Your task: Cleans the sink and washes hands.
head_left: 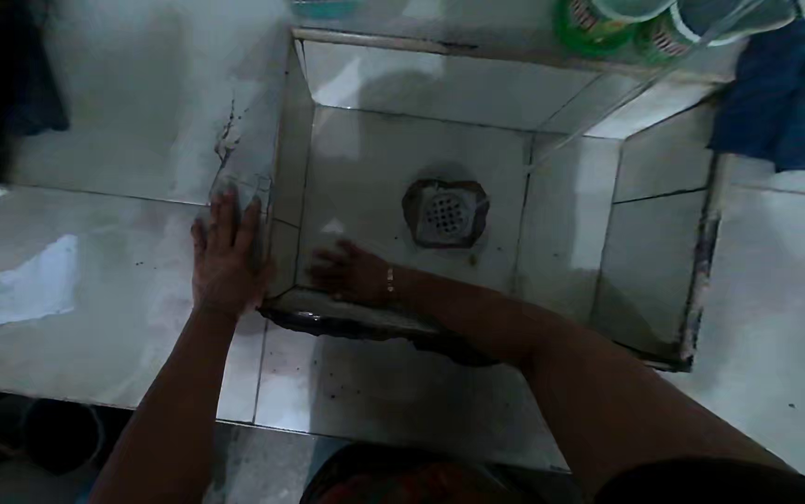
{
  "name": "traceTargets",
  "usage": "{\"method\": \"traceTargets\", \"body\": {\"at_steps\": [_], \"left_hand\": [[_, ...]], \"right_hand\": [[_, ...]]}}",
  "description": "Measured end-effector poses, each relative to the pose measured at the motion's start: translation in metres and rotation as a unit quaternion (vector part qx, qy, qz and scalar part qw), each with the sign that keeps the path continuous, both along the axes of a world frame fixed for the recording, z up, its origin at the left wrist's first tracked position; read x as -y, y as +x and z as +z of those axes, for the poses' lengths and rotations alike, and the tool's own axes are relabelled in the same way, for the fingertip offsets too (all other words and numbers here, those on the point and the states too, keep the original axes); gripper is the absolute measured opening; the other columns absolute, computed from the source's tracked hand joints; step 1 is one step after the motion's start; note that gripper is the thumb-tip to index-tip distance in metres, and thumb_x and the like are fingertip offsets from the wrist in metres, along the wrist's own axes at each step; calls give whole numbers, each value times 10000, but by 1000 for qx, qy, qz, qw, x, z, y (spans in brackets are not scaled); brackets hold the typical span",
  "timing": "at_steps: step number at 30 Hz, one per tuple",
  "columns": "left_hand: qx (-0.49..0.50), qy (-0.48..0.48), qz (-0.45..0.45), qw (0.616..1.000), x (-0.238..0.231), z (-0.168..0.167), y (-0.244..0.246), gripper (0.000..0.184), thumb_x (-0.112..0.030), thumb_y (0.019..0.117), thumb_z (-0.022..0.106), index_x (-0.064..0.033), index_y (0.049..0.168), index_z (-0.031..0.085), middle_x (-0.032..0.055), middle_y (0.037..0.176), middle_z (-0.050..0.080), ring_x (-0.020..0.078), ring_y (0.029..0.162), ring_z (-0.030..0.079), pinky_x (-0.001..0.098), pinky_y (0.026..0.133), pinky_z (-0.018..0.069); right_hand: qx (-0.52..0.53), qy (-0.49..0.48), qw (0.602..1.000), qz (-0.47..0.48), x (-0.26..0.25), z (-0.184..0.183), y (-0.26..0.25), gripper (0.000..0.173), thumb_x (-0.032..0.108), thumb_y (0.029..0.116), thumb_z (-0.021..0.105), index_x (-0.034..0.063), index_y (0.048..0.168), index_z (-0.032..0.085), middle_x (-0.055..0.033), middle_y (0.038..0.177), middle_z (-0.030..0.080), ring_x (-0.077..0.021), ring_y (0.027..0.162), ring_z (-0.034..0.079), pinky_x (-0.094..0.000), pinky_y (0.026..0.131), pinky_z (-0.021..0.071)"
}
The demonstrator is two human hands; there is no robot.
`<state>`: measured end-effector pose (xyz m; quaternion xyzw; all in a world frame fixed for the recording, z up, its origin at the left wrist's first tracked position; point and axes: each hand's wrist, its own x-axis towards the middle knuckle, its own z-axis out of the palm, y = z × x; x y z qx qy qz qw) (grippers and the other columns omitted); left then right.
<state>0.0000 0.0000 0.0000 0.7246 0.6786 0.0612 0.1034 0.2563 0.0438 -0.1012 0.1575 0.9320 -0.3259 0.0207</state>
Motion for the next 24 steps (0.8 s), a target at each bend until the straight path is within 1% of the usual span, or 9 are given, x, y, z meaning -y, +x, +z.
{"method": "traceTargets", "body": {"at_steps": [4, 7, 9, 12, 14, 15, 17, 21, 24], "left_hand": [[3, 6, 2, 1000, -1, 1, 0, 823, -368, 877, 666, -140, 1603, 356, 200, 1694, 205, 406, 1568, 178, 662, 1226, 142], [16, 2, 7, 1000, 1, 2, 1, 833, -328, 869, 708, -134, 1601, 362, 196, 1698, 195, 395, 1574, 163, 656, 1232, 124], [20, 3, 5, 1000, 1, 1, 1, 836, -330, 873, 701, -113, 1602, 354, 204, 1697, 189, 394, 1576, 149, 656, 1229, 115], [19, 19, -1, 1000, 3, -3, 0, 815, -370, 884, 648, -96, 1596, 361, 235, 1678, 222, 426, 1562, 181, 682, 1211, 138], [12, 18, -3, 1000, 4, -2, -1, 804, -383, 893, 630, -90, 1592, 364, 243, 1675, 225, 431, 1559, 189, 684, 1207, 145], [6, 15, -3, 1000, 2, -2, -1, 803, -396, 895, 613, -96, 1595, 359, 234, 1680, 217, 422, 1562, 185, 678, 1208, 149], [9, 3, 0, 1000, 1, 1, 1, 803, -375, 896, 625, -101, 1600, 351, 229, 1687, 198, 421, 1565, 171, 680, 1208, 143], [10, 7, -1, 1000, 0, 0, 0, 810, -363, 891, 643, -93, 1598, 352, 231, 1687, 197, 426, 1564, 173, 685, 1209, 128], [7, 20, -10, 1000, 0, -2, -1, 798, -416, 898, 591, -89, 1590, 364, 247, 1676, 220, 445, 1555, 192, 688, 1201, 144]], "right_hand": [[84, 74, 971, -212, -24, 3, 67, 689, 319, 1029, 582, 20, 1597, 332, -141, 1690, 268, -324, 1577, 201, -620, 1253, 129], [177, 110, 921, -329, -39, -2, 141, 633, 397, 1094, 395, 78, 1628, 280, -117, 1717, 188, -351, 1591, 119, -714, 1212, 67], [192, 156, 894, -373, -40, -7, 200, 570, 318, 1107, 381, 45, 1604, 329, -199, 1688, 236, -432, 1571, 143, -809, 1149, 53], [239, 158, 792, -539, -33, -4, 260, 617, 352, 1109, 318, -13, 1604, 275, -286, 1671, 194, -478, 1559, 134, -775, 1166, 120], [269, 103, 731, -618, -29, 0, 264, 729, 430, 1105, 298, -83, 1603, 155, -314, 1682, 66, -472, 1571, 46, -718, 1204, 83], [259, 99, 726, -629, -27, -3, 259, 776, 464, 1092, 294, -91, 1605, 118, -309, 1686, 37, -458, 1577, 30, -685, 1224, 71], [217, 101, 764, -599, -22, -7, 234, 779, 462, 1094, 302, -107, 1597, 127, -319, 1682, 43, -466, 1573, 40, -646, 1243, 62], [66, 108, 910, -395, -20, -10, 183, 711, 421, 1078, 389, -79, 1574, 294, -290, 1655, 241, -475, 1538, 223, -654, 1234, 148], [100, 82, 931, -341, -2, 4, 186, 948, 482, 958, 646, -70, 1599, 220, -281, 1687, 129, -445, 1573, 108, -693, 1223, 90]]}}
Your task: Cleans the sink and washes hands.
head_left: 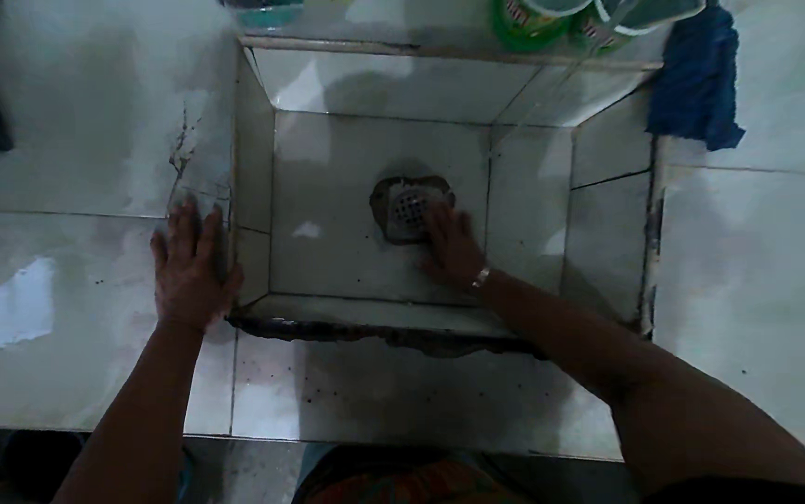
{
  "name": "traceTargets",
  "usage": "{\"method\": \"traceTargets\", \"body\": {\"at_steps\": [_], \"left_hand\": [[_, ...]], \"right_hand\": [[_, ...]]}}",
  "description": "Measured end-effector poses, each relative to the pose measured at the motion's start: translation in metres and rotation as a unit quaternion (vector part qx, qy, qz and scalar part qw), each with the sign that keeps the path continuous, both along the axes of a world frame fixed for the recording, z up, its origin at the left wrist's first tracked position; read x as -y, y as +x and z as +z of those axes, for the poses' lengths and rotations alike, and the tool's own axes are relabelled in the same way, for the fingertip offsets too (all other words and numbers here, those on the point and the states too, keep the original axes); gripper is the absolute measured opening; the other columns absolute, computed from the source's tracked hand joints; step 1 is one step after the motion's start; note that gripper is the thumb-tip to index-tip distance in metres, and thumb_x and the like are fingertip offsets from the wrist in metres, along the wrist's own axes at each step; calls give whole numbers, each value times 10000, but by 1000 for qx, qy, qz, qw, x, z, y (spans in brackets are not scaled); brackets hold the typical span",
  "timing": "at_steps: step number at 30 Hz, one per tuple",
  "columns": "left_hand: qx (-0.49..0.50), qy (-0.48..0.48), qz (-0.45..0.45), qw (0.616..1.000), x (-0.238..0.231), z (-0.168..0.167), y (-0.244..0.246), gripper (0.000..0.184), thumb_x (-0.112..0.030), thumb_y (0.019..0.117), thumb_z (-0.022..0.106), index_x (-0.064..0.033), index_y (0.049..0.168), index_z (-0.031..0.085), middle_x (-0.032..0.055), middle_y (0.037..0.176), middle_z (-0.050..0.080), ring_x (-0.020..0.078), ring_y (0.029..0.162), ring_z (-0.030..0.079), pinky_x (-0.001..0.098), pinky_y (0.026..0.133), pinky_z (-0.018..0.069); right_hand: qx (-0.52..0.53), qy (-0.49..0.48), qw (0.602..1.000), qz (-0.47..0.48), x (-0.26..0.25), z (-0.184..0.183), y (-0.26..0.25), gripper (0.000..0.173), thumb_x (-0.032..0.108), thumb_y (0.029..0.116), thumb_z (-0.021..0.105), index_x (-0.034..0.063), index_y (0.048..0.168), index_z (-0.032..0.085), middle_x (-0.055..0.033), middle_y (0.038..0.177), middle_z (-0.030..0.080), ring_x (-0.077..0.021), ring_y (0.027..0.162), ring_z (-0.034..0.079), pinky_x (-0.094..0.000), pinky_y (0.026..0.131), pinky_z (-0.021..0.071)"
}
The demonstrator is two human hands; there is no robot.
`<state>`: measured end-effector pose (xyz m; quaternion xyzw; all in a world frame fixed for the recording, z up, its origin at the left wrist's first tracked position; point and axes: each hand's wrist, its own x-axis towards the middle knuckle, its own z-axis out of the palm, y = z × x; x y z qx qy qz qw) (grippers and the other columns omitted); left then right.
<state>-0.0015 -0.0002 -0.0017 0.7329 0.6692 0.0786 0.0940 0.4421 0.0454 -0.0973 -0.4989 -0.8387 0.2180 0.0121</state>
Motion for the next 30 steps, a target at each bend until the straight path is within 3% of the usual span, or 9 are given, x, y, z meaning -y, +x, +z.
{"method": "traceTargets", "body": {"at_steps": [2, 5, 12, 17, 19, 23, 26, 28, 30], "left_hand": [[3, -7, 4, 1000, 1, 2, 1, 799, -400, 896, 596, -95, 1594, 356, 250, 1676, 216, 452, 1556, 179, 693, 1203, 133], [1, -9, 6, 1000, 1, 1, 1, 812, -395, 888, 602, -117, 1604, 338, 235, 1684, 204, 446, 1561, 163, 691, 1204, 129], [0, 6, 14, 1000, 1, -1, 0, 781, -418, 898, 575, -137, 1597, 369, 215, 1684, 227, 409, 1564, 193, 657, 1217, 151], [6, 15, 5, 1000, 0, 0, 1, 794, -412, 876, 582, -108, 1583, 387, 238, 1667, 253, 433, 1552, 215, 674, 1206, 164], [7, 17, 3, 1000, 1, -1, 1, 791, -420, 881, 591, -102, 1578, 396, 239, 1667, 255, 437, 1552, 213, 675, 1206, 164], [12, 20, 1, 1000, 0, -1, -1, 794, -427, 889, 587, -114, 1589, 384, 234, 1672, 245, 426, 1558, 202, 671, 1211, 150], [8, 7, 5, 1000, -1, -1, -2, 809, -424, 876, 598, -134, 1597, 372, 223, 1679, 234, 425, 1560, 195, 673, 1212, 143], [-1, 0, 7, 1000, -2, -1, 0, 816, -413, 874, 606, -144, 1603, 359, 213, 1689, 213, 413, 1566, 183, 673, 1214, 143], [0, 7, 4, 1000, -3, 0, 0, 815, -398, 871, 623, -140, 1600, 363, 210, 1690, 210, 416, 1564, 186, 675, 1212, 146]], "right_hand": [[47, 3, 999, 19, 16, -3, 19, 1055, 569, 884, 695, -89, 1582, 256, -327, 1671, 114, -469, 1570, 78, -736, 1200, 79], [77, 19, 997, -11, 9, -13, 23, 1011, 604, 942, 608, -96, 1579, 254, -355, 1656, 123, -496, 1560, 88, -748, 1195, 60], [78, 39, 986, -145, -81, -6, -75, 837, 492, 1060, 441, -87, 1600, 169, -301, 1684, 100, -453, 1573, 90, -636, 1246, 120], [-6, 15, 994, 104, -53, -16, -82, 687, 342, 1056, 488, -40, 1591, 291, -220, 1693, 195, -400, 1578, 142, -638, 1242, 118], [65, 21, 991, 113, -61, -14, -66, 631, 330, 1076, 462, 74, 1626, 287, -151, 1717, 163, -387, 1589, 91, -743, 1194, 61], [63, 84, 994, 21, -64, -5, -55, 675, 449, 1086, 373, 38, 1616, 292, -264, 1685, 172, -493, 1557, 117, -775, 1176, 56], [-99, 10, 973, 208, -5, 11, -58, 495, 321, 1035, 510, 63, 1452, 581, -226, 1599, 406, -448, 1515, 302, -696, 1202, 201], [-68, -139, 931, 330, 9, 13, -58, 427, 313, 1085, 448, 192, 1468, 592, -87, 1654, 368, -359, 1580, 173, -655, 1250, 62], [15, -144, 919, 366, -7, 10, -56, 434, 267, 1084, 489, 300, 1513, 538, -39, 1700, 270, -352, 1595, 88, -681, 1237, 11]]}}
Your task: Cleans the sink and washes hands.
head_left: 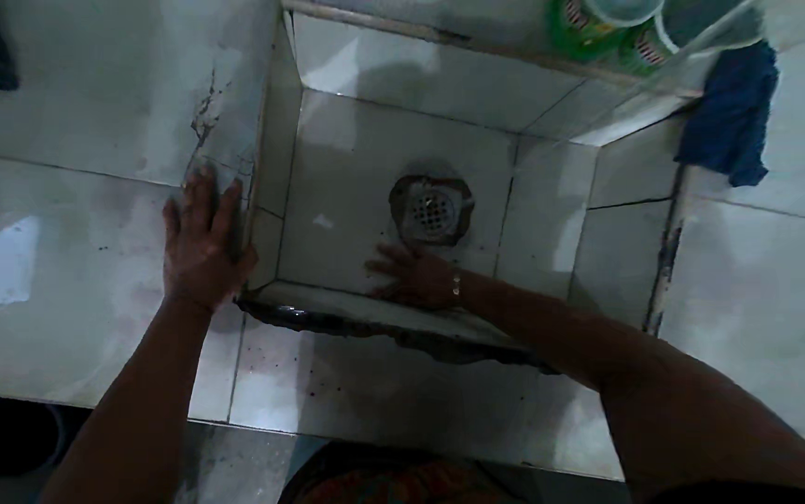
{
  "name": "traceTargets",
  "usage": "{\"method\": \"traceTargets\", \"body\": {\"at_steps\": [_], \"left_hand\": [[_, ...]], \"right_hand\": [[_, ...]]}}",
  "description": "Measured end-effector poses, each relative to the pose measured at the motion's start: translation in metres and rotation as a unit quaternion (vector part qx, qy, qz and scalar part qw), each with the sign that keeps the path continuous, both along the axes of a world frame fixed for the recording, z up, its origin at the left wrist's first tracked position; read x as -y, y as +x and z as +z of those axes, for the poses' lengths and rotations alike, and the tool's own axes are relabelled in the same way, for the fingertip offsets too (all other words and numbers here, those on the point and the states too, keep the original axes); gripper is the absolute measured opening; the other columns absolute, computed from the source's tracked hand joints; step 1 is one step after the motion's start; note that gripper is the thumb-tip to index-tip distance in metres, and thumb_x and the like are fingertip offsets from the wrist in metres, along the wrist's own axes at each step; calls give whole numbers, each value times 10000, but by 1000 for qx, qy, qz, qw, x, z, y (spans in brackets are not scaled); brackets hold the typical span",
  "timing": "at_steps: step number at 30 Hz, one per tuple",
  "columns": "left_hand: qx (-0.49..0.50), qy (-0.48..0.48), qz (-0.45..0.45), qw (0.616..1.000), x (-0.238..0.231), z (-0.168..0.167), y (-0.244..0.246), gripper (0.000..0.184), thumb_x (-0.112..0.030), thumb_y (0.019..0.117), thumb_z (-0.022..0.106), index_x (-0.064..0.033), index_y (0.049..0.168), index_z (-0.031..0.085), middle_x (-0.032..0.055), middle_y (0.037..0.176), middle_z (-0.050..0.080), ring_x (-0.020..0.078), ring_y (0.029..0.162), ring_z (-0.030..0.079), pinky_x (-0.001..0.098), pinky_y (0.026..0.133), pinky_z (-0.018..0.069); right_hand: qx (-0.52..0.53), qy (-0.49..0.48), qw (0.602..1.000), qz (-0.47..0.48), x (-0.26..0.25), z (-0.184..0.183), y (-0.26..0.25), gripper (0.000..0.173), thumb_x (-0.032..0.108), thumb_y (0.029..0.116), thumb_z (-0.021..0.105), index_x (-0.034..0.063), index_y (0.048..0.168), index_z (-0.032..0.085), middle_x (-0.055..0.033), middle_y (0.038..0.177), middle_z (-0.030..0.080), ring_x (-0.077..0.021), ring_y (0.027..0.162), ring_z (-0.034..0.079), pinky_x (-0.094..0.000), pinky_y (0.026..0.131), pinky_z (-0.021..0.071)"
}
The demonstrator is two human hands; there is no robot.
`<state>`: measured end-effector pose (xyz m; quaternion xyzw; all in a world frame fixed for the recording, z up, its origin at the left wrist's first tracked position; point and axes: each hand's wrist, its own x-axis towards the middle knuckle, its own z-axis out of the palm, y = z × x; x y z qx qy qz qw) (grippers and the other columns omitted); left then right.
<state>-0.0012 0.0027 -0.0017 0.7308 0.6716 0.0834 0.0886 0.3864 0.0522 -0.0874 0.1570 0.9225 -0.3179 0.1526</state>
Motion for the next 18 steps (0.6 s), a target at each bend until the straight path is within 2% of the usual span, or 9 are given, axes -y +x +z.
{"method": "traceTargets", "body": {"at_steps": [1, 3, 5, 7, 9, 11, 12, 15, 18], "left_hand": [[1, 6, -1, 1000, 0, 0, 0, 803, -389, 876, 626, -138, 1596, 371, 214, 1686, 219, 422, 1560, 199, 673, 1211, 155], [1, 17, 1, 1000, -1, 1, 1, 759, -364, 891, 625, -127, 1578, 405, 227, 1672, 251, 436, 1543, 241, 670, 1208, 178], [-2, 7, 7, 1000, -1, 1, 3, 758, -353, 892, 635, -125, 1577, 406, 231, 1671, 250, 433, 1544, 240, 664, 1212, 173], [10, 1, 10, 1000, -1, 4, 4, 775, -301, 873, 689, -101, 1570, 416, 236, 1670, 249, 429, 1548, 231, 670, 1213, 160], [11, 1, 9, 1000, 0, 4, 4, 805, -281, 853, 717, -100, 1574, 409, 234, 1674, 237, 428, 1550, 223, 678, 1209, 166], [15, -5, 9, 1000, 1, 6, 4, 838, -260, 847, 759, -115, 1585, 391, 224, 1686, 212, 413, 1561, 202, 671, 1219, 150], [16, -5, 11, 1000, 0, 6, 4, 852, -250, 838, 777, -124, 1587, 391, 218, 1687, 211, 404, 1562, 204, 666, 1221, 147], [12, -3, 14, 1000, 0, 5, 6, 842, -246, 845, 792, -128, 1582, 402, 224, 1679, 232, 406, 1552, 233, 657, 1221, 154], [14, -15, 24, 999, -1, 6, 7, 847, -253, 861, 802, -147, 1592, 387, 202, 1689, 220, 384, 1562, 218, 647, 1231, 144]], "right_hand": [[-1, 44, 999, -17, -12, -5, 5, 459, 215, 1068, 525, 270, 1524, 525, -58, 1688, 297, -366, 1584, 149, -686, 1231, 80], [-37, 126, 977, -166, -37, -15, 16, 472, 118, 1035, 542, 129, 1507, 534, -157, 1628, 392, -409, 1525, 310, -652, 1204, 258], [-65, 108, 928, -351, -57, -11, 23, 446, 70, 1052, 470, 33, 1494, 518, -192, 1586, 440, -414, 1487, 375, -609, 1204, 293], [-129, 24, 848, -514, -68, 11, 17, 352, 49, 1062, 468, -31, 1370, 618, -234, 1410, 603, -373, 1338, 557, -515, 1141, 418], [-150, -132, 716, -669, -74, 45, 5, 303, 55, 1086, 441, -78, 1319, 580, -208, 1270, 644, -230, 1099, 674, -375, 963, 555], [-182, -241, 600, -741, -82, 79, 2, 264, 46, 1092, 395, -61, 1275, 552, -127, 1084, 651, -145, 861, 688, -315, 799, 599], [-193, -264, 583, -743, -84, 96, 5, 261, 29, 1086, 379, -59, 1263, 550, -108, 1036, 648, -129, 818, 675, -301, 775, 592], [-185, -250, 637, -705, -89, 149, 19, 231, -47, 1046, 393, -71, 1170, 586, -117, 986, 701, -154, 827, 712, -324, 786, 607], [-169, -110, 732, -650, -91, 207, 39, 151, -67, 995, 547, -85, 1119, 631, -152, 1045, 715, -189, 883, 736, -356, 820, 626]]}}
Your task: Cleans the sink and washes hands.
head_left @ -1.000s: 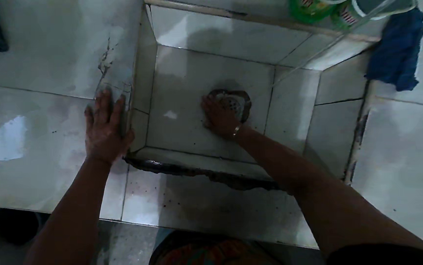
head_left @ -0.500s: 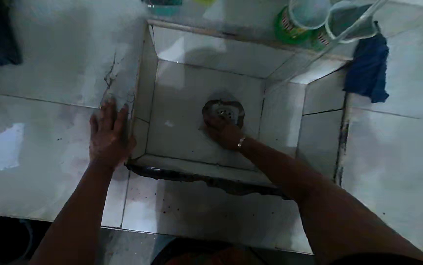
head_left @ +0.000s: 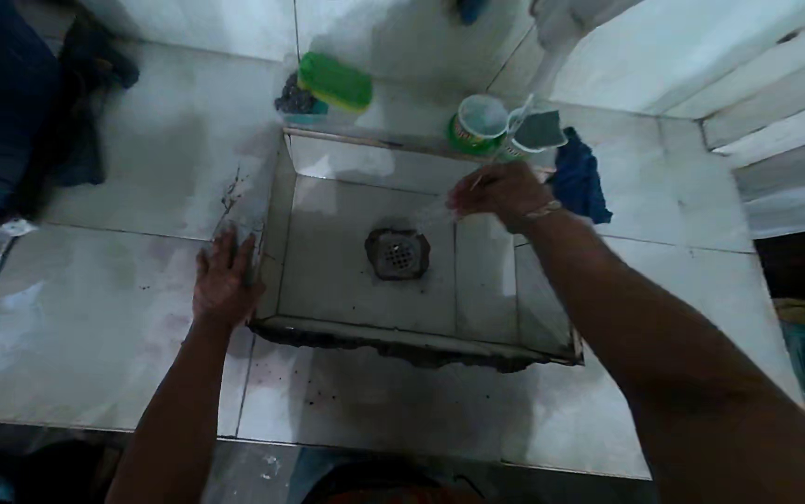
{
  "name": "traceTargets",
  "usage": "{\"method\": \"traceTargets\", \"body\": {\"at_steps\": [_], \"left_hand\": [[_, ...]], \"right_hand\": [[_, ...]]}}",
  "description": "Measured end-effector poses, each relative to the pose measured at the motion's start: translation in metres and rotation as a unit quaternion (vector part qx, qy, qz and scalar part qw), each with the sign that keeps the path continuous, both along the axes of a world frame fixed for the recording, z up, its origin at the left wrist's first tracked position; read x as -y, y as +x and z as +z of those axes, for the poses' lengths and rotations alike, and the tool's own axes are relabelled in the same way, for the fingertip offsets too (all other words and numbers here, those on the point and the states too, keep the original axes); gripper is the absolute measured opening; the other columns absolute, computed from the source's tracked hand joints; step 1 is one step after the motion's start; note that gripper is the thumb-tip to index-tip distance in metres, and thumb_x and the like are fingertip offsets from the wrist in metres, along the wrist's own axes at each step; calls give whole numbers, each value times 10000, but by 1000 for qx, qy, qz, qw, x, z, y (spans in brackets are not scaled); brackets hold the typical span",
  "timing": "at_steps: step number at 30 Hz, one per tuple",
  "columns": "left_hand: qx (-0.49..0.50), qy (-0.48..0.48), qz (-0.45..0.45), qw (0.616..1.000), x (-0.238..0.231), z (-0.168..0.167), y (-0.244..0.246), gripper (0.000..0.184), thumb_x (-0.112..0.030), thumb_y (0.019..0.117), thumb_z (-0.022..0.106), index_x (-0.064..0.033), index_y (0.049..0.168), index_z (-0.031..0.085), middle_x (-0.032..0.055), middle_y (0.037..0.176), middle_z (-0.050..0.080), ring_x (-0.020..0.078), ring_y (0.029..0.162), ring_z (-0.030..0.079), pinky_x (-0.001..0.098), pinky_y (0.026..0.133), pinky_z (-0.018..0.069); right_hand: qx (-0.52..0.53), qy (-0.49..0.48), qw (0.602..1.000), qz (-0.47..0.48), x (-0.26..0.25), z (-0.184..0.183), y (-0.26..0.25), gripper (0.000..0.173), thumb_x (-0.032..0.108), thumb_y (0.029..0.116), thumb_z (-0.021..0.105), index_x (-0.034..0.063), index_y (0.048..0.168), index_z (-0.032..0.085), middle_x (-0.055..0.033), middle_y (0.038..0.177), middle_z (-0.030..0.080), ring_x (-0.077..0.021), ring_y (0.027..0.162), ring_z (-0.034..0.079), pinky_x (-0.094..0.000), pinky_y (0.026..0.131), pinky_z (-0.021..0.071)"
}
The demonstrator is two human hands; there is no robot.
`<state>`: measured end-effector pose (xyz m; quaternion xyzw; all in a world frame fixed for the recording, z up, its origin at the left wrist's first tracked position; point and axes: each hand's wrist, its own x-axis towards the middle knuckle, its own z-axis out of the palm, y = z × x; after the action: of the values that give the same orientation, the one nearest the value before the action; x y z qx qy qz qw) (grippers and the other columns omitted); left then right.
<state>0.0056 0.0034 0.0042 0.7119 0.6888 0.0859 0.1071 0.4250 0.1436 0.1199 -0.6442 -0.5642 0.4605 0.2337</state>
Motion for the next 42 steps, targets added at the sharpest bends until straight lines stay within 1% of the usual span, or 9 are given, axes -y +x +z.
{"method": "traceTargets", "body": {"at_steps": [4, 8, 13, 19, 23, 27, 34, 38, 42], "left_hand": [[-6, 11, 7, 1000, 3, -6, 0, 760, -298, 916, 733, -165, 1588, 401, 175, 1690, 237, 347, 1568, 219, 623, 1240, 166], [-8, 23, 8, 1000, 7, -9, 0, 710, -306, 945, 693, -140, 1577, 415, 159, 1692, 244, 335, 1564, 237, 602, 1245, 174], [-20, 17, 16, 1000, 7, -5, 1, 699, -305, 952, 689, -137, 1575, 420, 164, 1687, 256, 340, 1560, 246, 597, 1241, 188], [-24, 21, 26, 999, 2, -5, 3, 696, -258, 913, 713, -104, 1544, 463, 204, 1657, 304, 382, 1539, 285, 608, 1229, 221], [-32, 38, 11, 999, 3, -7, 0, 702, -298, 902, 681, -90, 1538, 470, 230, 1640, 324, 404, 1525, 307, 606, 1221, 235], [-32, 46, 2, 998, 1, -4, 2, 710, -292, 895, 687, -76, 1535, 470, 254, 1634, 320, 426, 1521, 306, 627, 1208, 247], [-13, 41, 19, 999, 5, -3, 5, 688, -319, 910, 641, -102, 1541, 473, 250, 1636, 322, 438, 1516, 308, 633, 1213, 229], [131, 64, 68, 987, -14, 17, 19, 528, -220, 927, 696, -5, 1400, 606, 323, 1516, 448, 509, 1409, 426, 646, 1143, 335], [342, 31, 185, 921, -98, 53, 47, 484, -161, 1040, 586, 75, 1448, 479, 322, 1414, 528, 419, 1254, 577, 525, 1047, 479]], "right_hand": [[156, 214, 964, 22, 4, 95, 27, 213, 13, 1012, 548, -73, 1172, 659, -203, 1115, 703, -238, 938, 717, -425, 855, 601], [207, 240, 947, -61, -4, 135, 63, 231, 25, 1009, 535, -55, 1204, 629, -172, 1087, 694, -192, 888, 707, -383, 792, 598], [397, 97, 913, -13, -18, 65, 127, 319, 80, 1061, 503, -116, 1288, 612, -407, 1283, 589, -597, 1243, 535, -757, 1027, 374], [379, 11, 923, -70, -33, -69, 205, 523, 102, 1016, 629, 44, 1516, 485, -340, 1591, 320, -605, 1398, 367, -769, 1071, 334], [404, 50, 903, -138, -23, -97, 173, 444, -8, 931, 669, -115, 1348, 561, -404, 1486, 401, -627, 1360, 381, -755, 1058, 358], [329, 71, 938, -79, -5, -73, 118, 260, 21, 985, 627, -104, 1212, 650, -365, 1251, 621, -540, 1190, 596, -681, 1018, 446], [-8, 94, 995, -29, 36, -38, 3, 235, -42, 958, 643, -104, 1184, 628, -204, 1049, 673, -208, 890, 673, -393, 825, 586], [-105, 134, 985, -38, 31, -23, -61, 191, -13, 973, 634, -66, 1157, 633, -117, 1003, 673, -115, 847, 663, -313, 790, 588], [-101, 294, 948, -62, -17, -11, -93, 210, 42, 979, 629, -83, 1148, 637, -106, 1017, 681, -53, 895, 653, -243, 838, 564]]}}
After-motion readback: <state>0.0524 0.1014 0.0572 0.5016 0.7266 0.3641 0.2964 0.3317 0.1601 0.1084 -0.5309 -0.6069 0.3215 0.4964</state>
